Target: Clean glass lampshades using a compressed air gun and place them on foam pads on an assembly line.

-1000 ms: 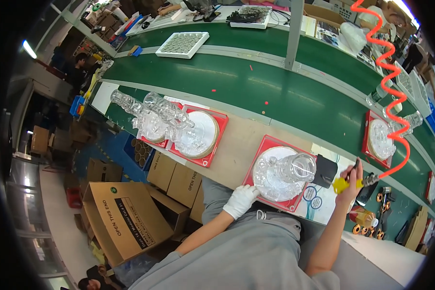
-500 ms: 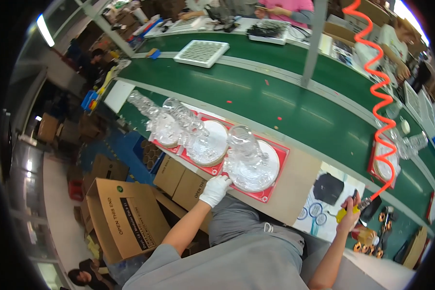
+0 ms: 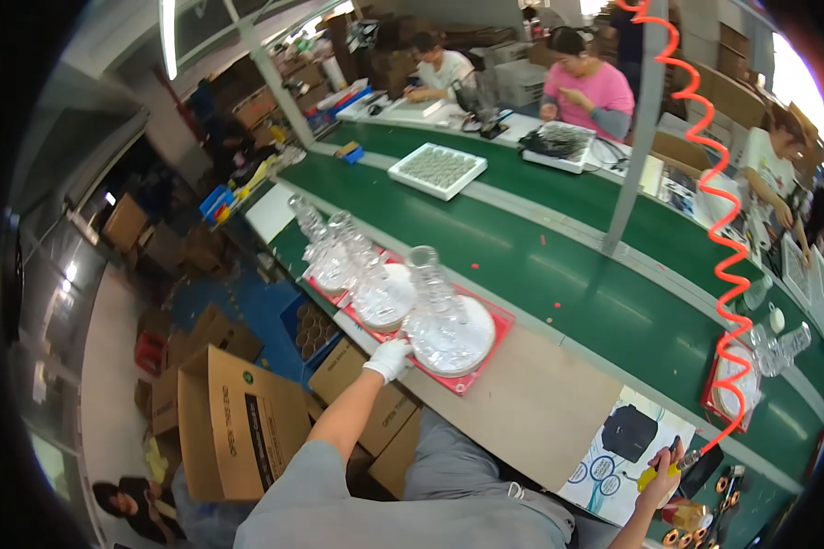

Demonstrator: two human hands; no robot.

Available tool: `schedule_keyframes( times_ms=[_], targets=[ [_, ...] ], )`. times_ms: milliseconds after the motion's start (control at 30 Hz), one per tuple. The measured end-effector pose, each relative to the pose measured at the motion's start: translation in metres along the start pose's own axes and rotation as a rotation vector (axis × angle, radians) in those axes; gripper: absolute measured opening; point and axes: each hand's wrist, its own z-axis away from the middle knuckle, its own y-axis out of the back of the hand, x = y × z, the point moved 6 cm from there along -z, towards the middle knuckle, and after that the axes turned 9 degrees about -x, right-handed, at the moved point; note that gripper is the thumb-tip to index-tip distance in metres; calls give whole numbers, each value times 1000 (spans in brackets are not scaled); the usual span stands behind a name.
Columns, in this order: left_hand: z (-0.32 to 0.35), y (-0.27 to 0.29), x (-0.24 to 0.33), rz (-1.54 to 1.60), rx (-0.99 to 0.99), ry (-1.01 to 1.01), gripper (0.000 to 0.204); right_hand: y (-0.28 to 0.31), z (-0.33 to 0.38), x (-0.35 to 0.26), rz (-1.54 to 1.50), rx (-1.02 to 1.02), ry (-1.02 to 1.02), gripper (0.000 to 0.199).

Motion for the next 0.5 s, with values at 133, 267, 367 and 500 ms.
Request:
schedule_keyframes(
  times_ms=[133, 267, 367, 500],
  targets=[
    [-10, -18, -60, 27, -83, 308, 26, 6, -1, 10, 163, 97, -79, 43],
    [-9, 47, -44, 121, -22, 428, 24, -10, -7, 26, 116, 45, -89, 41],
    [41, 180, 60, 424, 266, 14, 18, -47, -6, -12, 6, -16, -77, 48],
    [100, 280, 212, 919, 375, -289, 18, -46, -8, -17, 120, 36, -95, 45]
  ],
)
